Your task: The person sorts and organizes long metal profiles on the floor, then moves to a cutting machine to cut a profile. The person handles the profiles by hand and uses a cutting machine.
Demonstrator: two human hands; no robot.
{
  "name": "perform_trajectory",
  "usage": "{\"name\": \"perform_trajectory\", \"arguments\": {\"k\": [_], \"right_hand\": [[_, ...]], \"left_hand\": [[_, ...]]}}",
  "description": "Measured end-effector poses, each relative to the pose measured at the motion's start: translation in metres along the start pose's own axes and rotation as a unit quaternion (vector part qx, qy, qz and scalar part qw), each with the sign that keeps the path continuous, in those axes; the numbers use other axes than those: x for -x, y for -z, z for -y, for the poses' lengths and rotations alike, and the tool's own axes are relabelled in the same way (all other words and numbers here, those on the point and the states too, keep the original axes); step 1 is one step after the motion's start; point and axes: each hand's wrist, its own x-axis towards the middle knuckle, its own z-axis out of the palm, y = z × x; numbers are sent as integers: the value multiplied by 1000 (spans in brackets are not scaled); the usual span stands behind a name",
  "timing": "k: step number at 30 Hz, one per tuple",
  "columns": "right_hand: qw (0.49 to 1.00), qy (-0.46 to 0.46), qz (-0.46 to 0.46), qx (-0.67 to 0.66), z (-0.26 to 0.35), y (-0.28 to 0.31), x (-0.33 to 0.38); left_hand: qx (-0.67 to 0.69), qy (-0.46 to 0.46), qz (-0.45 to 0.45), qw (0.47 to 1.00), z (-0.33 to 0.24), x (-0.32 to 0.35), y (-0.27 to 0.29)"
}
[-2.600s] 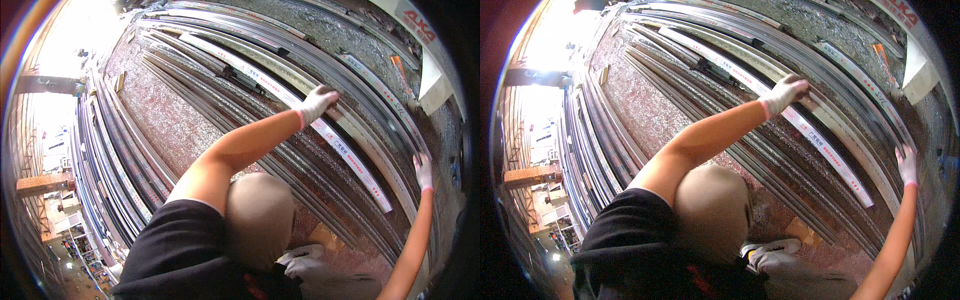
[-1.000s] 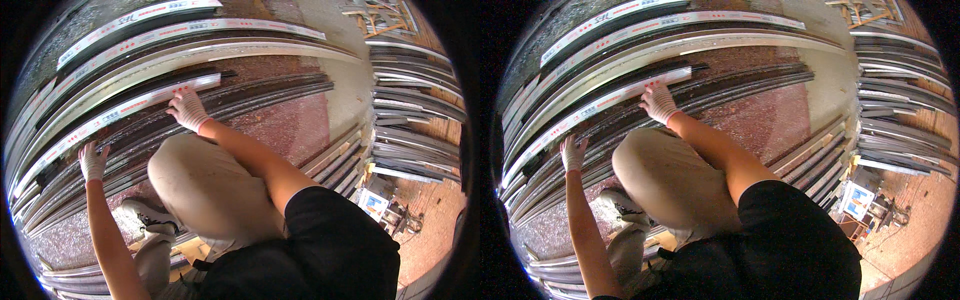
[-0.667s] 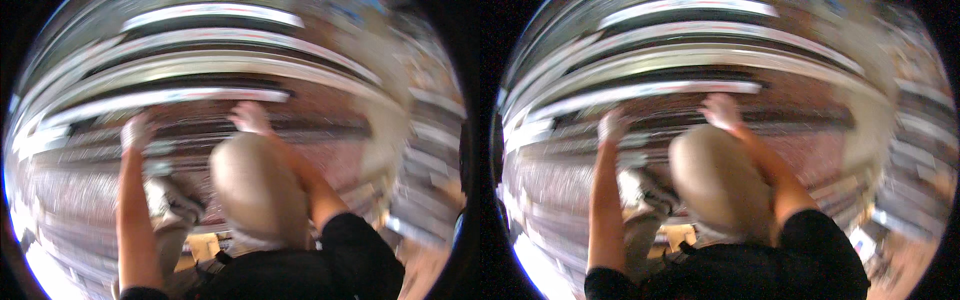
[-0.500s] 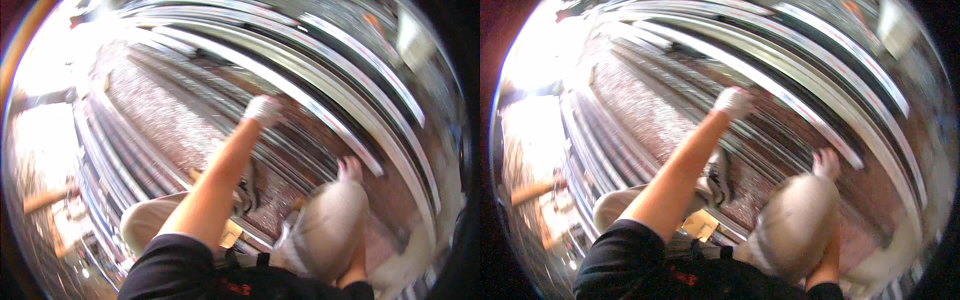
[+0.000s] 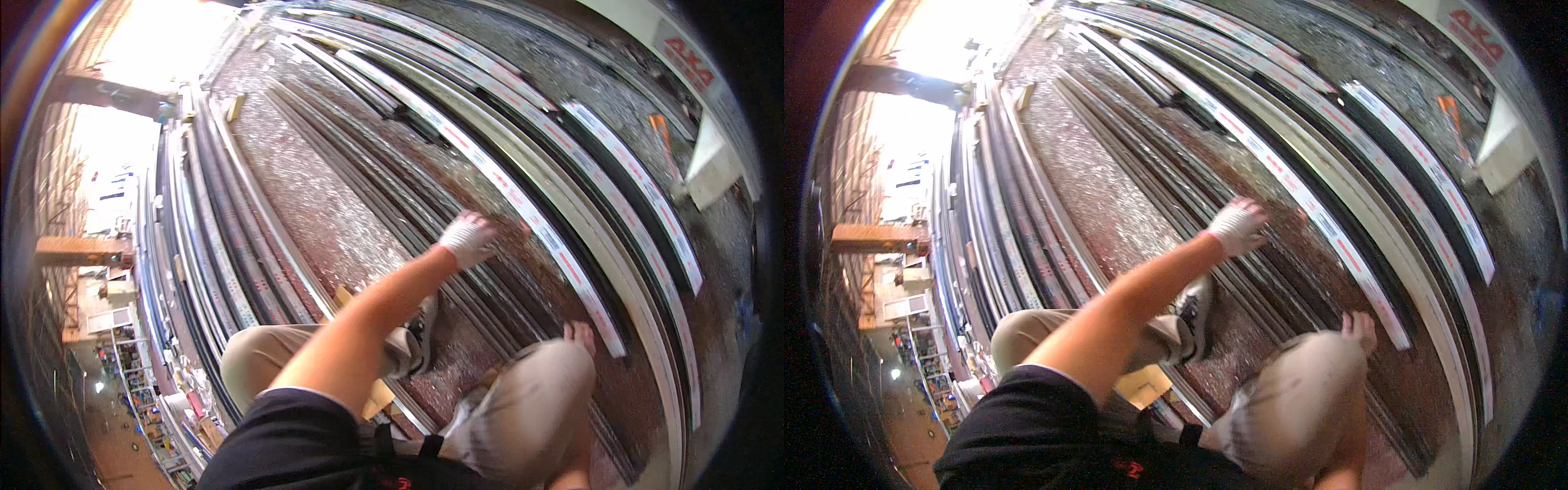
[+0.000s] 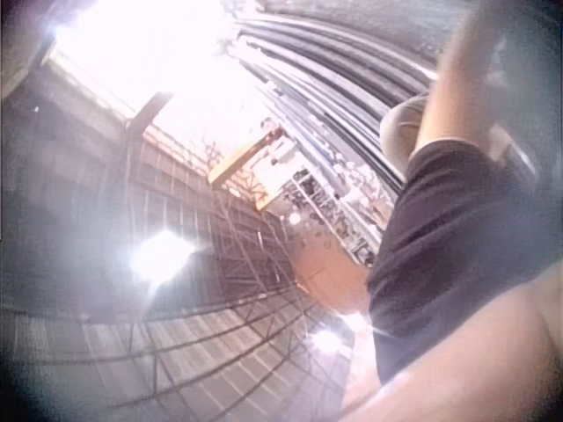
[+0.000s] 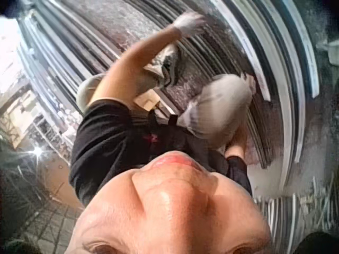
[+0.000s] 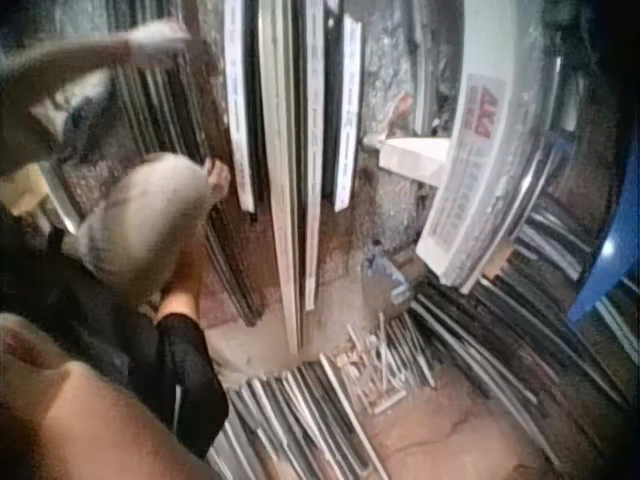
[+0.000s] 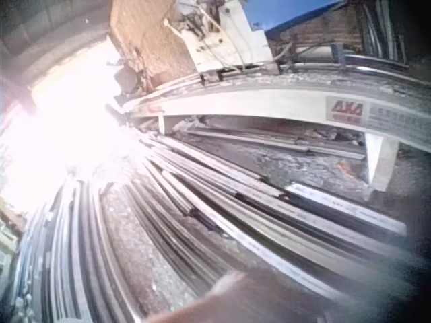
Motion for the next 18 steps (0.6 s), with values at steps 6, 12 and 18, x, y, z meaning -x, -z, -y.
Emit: {"name": "perform_trajectory", "arguments": {"k": [6, 12, 18], "right_hand": [[979, -130, 133, 85, 31, 26, -24], [976, -135, 130, 110, 52, 38, -34], [977, -137, 120, 109, 70, 36, -28]], "left_hand": [[-15, -12, 165, 986, 53, 108, 104], [76, 194, 3, 978, 41, 246, 234], [317, 397, -262, 820, -54, 396, 288]]}}
